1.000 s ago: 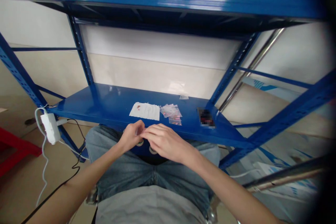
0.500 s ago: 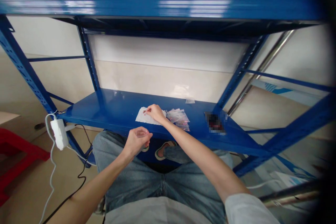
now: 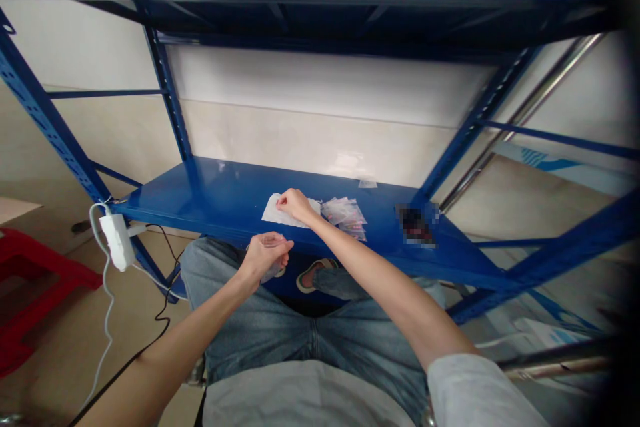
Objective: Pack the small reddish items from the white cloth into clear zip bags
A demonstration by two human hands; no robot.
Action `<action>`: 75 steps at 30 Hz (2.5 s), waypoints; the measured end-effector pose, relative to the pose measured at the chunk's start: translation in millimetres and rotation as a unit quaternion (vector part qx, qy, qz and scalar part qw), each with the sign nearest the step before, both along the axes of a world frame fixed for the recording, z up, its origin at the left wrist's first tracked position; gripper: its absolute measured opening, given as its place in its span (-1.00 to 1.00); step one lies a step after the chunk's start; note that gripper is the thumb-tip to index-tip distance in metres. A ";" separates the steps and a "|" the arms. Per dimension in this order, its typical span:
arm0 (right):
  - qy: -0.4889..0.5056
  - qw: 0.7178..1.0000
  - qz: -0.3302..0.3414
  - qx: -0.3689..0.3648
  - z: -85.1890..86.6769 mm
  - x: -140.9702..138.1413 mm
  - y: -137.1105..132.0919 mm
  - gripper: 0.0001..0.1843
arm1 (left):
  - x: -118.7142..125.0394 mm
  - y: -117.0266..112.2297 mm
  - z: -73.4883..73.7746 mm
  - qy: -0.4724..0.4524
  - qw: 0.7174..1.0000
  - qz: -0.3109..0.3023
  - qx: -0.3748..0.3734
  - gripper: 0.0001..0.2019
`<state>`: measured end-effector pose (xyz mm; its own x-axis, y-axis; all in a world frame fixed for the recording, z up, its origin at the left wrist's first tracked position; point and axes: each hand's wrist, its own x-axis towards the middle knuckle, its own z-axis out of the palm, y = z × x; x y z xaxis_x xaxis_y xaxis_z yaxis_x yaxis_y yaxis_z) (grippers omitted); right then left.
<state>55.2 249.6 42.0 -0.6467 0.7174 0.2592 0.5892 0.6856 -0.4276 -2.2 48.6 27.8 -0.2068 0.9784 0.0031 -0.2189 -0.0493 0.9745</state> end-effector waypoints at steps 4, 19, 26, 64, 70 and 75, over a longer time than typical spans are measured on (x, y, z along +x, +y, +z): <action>0.016 1.000 0.008 0.004 3.5 1.8 -5.5 -0.89 | -1.9 0.0 1.7 -0.003 1.000 -0.001 -0.008 -0.61; 0.097 0.947 0.279 -0.127 72.5 34.7 -86.0 -0.83 | -13.0 5.9 0.9 0.053 0.998 0.019 0.013 -0.66; 0.084 0.943 0.278 -0.162 52.7 37.6 -53.2 -0.79 | -8.5 4.7 0.7 0.045 0.999 0.006 0.000 -0.63; 0.003 0.990 0.104 0.096 11.6 3.0 18.5 -0.87 | -8.2 9.6 -9.9 0.035 0.999 -0.027 -0.010 -0.67; -0.018 0.986 0.104 0.128 -0.5 -5.0 17.4 -0.88 | -7.2 5.8 -4.0 0.032 0.999 -0.028 -0.007 -0.67; -0.019 0.985 0.092 0.145 -5.4 -9.3 13.7 -0.85 | -7.1 7.9 -4.4 0.039 0.999 -0.035 -0.007 -0.67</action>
